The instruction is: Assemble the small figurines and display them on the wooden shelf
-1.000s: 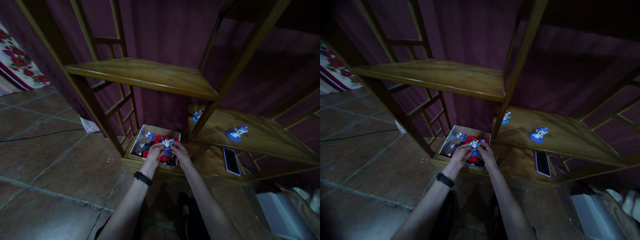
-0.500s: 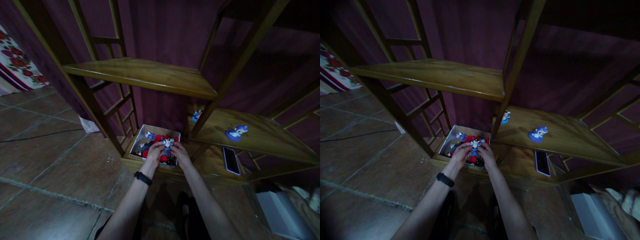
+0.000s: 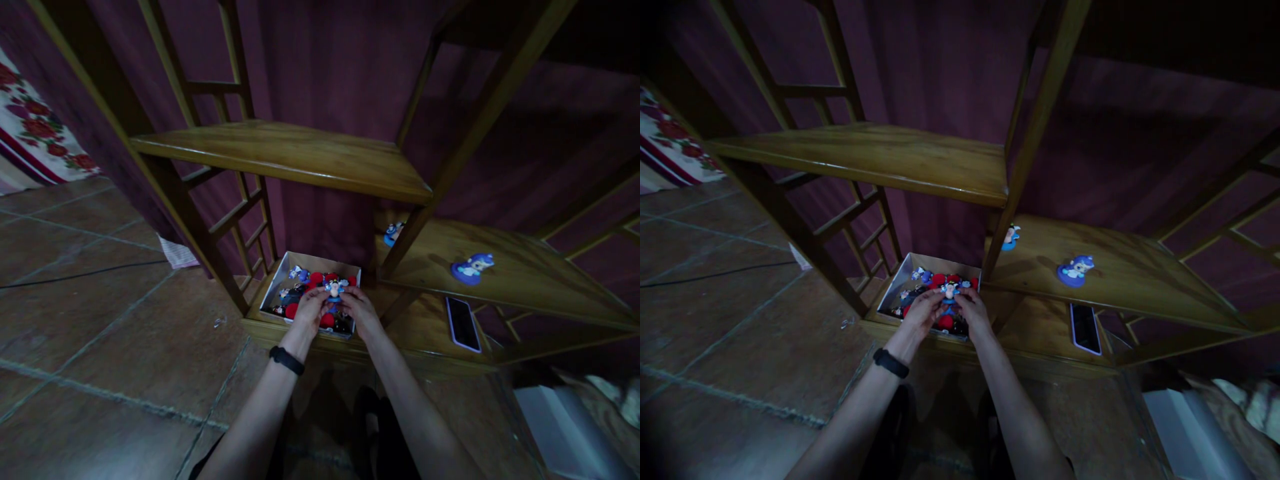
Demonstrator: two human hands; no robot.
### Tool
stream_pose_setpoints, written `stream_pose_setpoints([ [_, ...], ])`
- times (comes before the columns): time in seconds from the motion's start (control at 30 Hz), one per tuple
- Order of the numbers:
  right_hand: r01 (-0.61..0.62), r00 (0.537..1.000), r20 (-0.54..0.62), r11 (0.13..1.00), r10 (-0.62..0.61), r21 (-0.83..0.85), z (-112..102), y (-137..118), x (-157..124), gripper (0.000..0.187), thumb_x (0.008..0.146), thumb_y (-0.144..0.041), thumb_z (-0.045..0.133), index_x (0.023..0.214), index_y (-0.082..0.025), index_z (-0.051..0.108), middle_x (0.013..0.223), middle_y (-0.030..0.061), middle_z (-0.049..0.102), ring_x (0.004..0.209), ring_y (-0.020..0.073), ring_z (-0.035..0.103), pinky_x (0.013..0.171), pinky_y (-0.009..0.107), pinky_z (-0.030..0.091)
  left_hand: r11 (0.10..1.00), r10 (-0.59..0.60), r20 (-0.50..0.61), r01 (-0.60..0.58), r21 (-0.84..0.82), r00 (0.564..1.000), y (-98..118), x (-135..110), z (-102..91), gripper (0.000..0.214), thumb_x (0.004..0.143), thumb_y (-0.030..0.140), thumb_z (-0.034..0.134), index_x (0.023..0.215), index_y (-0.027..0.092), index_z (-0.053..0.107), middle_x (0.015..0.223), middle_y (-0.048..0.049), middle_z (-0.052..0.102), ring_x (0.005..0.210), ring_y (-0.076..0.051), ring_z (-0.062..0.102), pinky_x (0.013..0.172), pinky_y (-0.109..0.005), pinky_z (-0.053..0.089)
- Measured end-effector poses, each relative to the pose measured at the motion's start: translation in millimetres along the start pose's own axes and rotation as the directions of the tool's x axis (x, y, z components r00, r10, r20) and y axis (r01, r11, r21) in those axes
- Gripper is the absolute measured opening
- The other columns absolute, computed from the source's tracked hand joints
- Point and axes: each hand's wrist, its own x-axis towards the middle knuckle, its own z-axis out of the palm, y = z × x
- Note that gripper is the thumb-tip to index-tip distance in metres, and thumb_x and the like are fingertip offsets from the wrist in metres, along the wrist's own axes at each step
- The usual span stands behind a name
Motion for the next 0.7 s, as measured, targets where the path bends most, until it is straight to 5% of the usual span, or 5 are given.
stream_pose_setpoints([
  [0.7, -0.013, 1.0, 0.001, 0.999, 0.013, 0.033, -2.1, 1.4, 2.2, 0.029, 0.055, -0.036, 0.073, 0.076, -0.022, 0.06, 0.084, -0.0008, 0.065, 0.081, 0.0175, 0.061, 0.073, 0.032, 0.05, 1.0, -0.011, 0.004, 0.011, -0.021, 1.0, -1.0, 4.1, -5.2, 0.015, 0.062, 0.005, 0.07, 0.075, 0.012, 0.065, 0.07, -0.004, 0.066, 0.06, -0.009, 0.06, 0.059, -0.02, 0.05],
])
